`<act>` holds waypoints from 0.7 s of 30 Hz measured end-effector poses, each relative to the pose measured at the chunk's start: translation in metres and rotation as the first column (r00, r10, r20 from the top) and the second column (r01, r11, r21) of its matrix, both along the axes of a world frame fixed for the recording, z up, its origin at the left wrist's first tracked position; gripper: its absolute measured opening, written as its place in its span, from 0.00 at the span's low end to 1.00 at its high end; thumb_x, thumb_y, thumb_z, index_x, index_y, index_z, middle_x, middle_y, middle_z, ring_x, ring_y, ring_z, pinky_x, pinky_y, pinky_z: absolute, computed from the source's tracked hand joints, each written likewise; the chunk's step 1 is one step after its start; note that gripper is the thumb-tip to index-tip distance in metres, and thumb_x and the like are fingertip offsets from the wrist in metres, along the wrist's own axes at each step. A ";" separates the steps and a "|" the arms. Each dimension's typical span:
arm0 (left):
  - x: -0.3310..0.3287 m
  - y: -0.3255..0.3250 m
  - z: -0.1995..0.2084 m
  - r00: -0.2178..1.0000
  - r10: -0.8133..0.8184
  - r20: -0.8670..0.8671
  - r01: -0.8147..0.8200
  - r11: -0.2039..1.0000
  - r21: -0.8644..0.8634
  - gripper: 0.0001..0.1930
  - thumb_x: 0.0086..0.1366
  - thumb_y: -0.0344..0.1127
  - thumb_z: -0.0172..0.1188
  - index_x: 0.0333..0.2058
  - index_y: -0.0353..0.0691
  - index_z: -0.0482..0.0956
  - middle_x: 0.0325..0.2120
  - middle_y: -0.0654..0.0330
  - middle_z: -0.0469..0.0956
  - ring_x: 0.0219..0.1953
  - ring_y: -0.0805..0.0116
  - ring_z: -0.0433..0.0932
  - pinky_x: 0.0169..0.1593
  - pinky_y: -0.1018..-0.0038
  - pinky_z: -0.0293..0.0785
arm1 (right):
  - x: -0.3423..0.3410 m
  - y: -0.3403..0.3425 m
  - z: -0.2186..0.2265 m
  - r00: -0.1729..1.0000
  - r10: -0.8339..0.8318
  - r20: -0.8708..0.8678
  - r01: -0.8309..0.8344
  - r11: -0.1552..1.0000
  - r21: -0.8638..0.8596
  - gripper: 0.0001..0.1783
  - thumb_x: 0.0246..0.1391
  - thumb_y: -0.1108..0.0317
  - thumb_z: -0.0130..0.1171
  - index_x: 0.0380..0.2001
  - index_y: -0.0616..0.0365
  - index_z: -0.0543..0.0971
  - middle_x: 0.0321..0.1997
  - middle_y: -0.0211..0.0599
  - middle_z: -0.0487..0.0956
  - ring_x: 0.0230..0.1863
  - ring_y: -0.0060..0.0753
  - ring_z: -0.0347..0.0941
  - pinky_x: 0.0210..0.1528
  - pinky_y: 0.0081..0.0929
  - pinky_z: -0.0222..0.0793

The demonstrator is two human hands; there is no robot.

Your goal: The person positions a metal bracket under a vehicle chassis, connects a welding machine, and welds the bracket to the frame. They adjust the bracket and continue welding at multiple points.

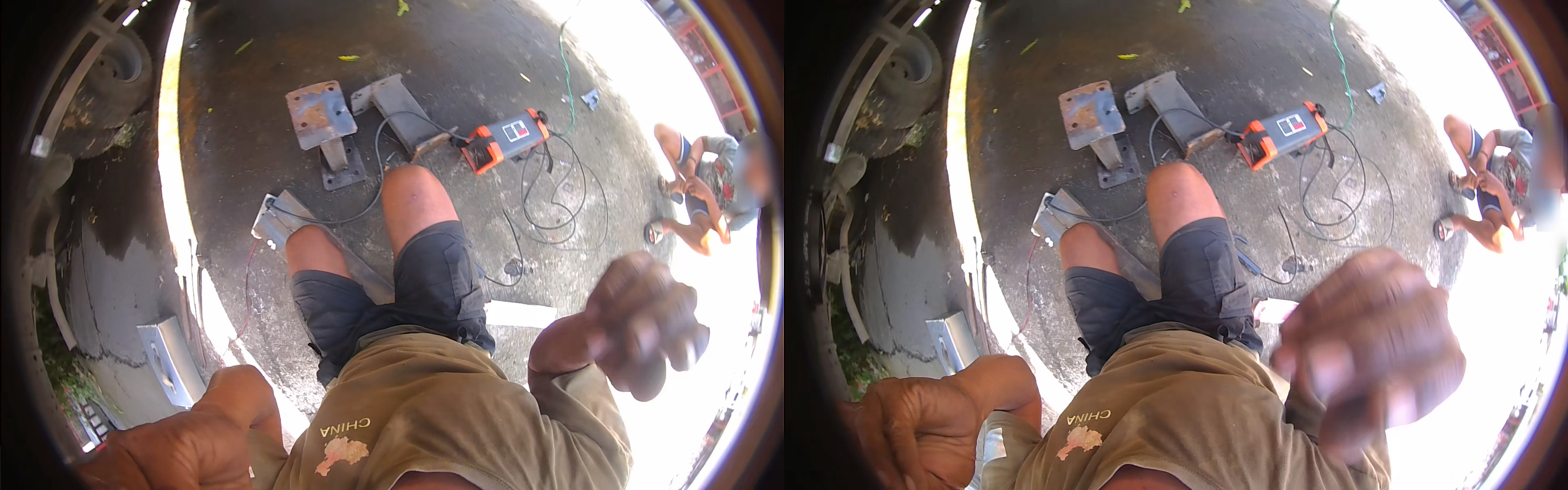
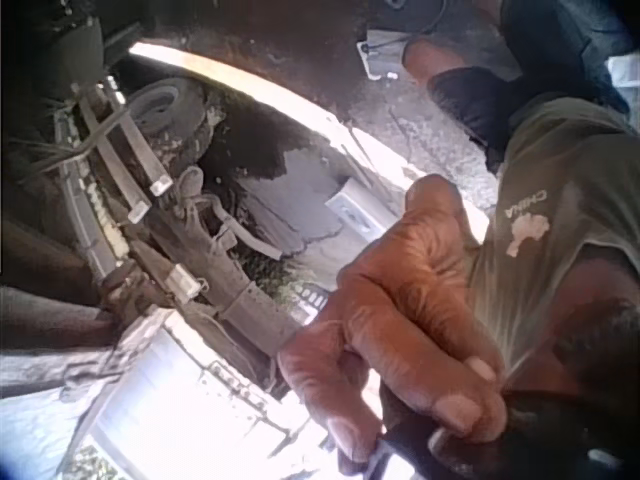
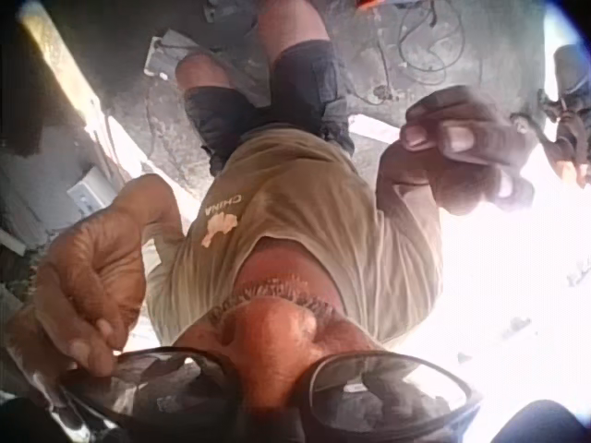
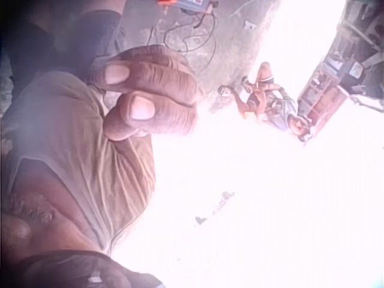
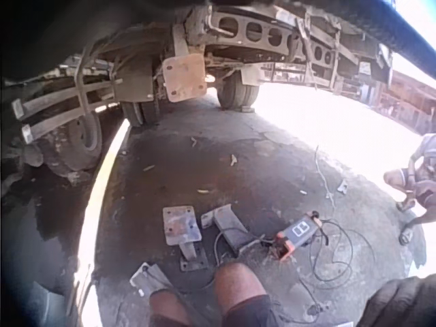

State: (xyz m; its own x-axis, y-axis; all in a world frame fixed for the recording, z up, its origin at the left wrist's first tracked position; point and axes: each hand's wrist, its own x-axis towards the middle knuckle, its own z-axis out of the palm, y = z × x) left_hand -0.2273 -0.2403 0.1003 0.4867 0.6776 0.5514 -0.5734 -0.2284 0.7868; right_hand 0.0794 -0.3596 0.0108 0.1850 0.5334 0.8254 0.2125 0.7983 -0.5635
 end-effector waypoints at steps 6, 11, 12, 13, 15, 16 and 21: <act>0.019 0.049 -0.106 0.934 0.354 -0.040 -0.335 0.912 0.237 0.23 0.71 0.34 0.63 0.59 0.28 0.69 0.50 0.45 0.76 0.42 0.57 0.83 0.40 0.68 0.88 | 0.049 -0.004 -0.155 0.775 -0.632 0.019 0.316 0.361 -0.878 0.13 0.68 0.63 0.62 0.45 0.62 0.85 0.36 0.38 0.86 0.33 0.23 0.82 0.37 0.24 0.79; 0.021 0.085 -0.181 0.672 0.350 -0.653 -0.379 0.920 0.102 0.16 0.72 0.37 0.64 0.50 0.28 0.82 0.37 0.53 0.83 0.37 0.63 0.85 0.43 0.68 0.85 | 0.053 -0.039 -0.346 0.895 -0.093 0.436 0.423 -0.134 -0.896 0.20 0.57 0.61 0.70 0.46 0.65 0.84 0.42 0.55 0.86 0.46 0.54 0.84 0.48 0.42 0.78; 0.021 0.088 -0.194 0.617 0.283 -0.734 -0.374 0.926 0.042 0.16 0.72 0.36 0.65 0.49 0.28 0.82 0.36 0.54 0.84 0.38 0.65 0.85 0.45 0.70 0.84 | 0.042 -0.046 -0.383 0.827 -0.073 0.558 0.551 -0.092 -0.829 0.25 0.53 0.61 0.72 0.50 0.65 0.81 0.49 0.57 0.84 0.52 0.57 0.81 0.53 0.45 0.76; 0.020 0.090 -0.208 0.553 0.238 -0.799 -0.396 0.918 0.000 0.16 0.72 0.35 0.65 0.50 0.28 0.82 0.36 0.55 0.84 0.38 0.70 0.84 0.46 0.73 0.82 | 0.032 -0.045 -0.403 0.826 -0.024 0.564 0.548 -0.203 -0.812 0.31 0.50 0.59 0.74 0.56 0.61 0.78 0.54 0.57 0.80 0.56 0.59 0.78 0.57 0.47 0.75; 0.015 0.095 -0.229 0.478 0.108 -0.872 -0.367 0.926 -0.086 0.16 0.70 0.37 0.67 0.50 0.31 0.84 0.37 0.56 0.85 0.39 0.74 0.83 0.45 0.76 0.80 | 0.018 -0.046 -0.436 0.799 0.106 0.592 0.588 -0.349 -0.730 0.41 0.47 0.55 0.77 0.62 0.54 0.70 0.60 0.53 0.76 0.62 0.62 0.74 0.59 0.54 0.71; 0.008 0.097 -0.248 0.435 0.153 -0.887 -0.332 0.943 0.000 0.16 0.70 0.38 0.68 0.49 0.31 0.84 0.35 0.57 0.85 0.38 0.72 0.84 0.46 0.74 0.80 | 0.012 -0.039 -0.447 0.798 0.109 0.593 0.580 -0.404 -0.707 0.41 0.47 0.56 0.76 0.62 0.51 0.69 0.62 0.52 0.75 0.64 0.61 0.72 0.60 0.56 0.70; -0.002 0.116 -0.330 0.324 0.232 -0.917 -0.286 0.948 0.139 0.18 0.67 0.39 0.68 0.50 0.32 0.84 0.46 0.47 0.85 0.42 0.58 0.86 0.47 0.65 0.81 | 0.008 -0.039 -0.463 0.841 0.010 0.541 0.517 -0.310 -0.798 0.23 0.58 0.69 0.58 0.57 0.51 0.72 0.61 0.58 0.73 0.59 0.68 0.74 0.59 0.60 0.70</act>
State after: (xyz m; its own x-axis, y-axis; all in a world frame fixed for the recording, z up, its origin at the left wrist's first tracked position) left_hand -0.2294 -0.1246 -0.2301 0.4609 0.8754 -0.1460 0.5889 -0.1786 0.7882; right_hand 0.0879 -0.3990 -0.4525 0.5633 0.6209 -0.5451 0.5016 -0.7812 -0.3716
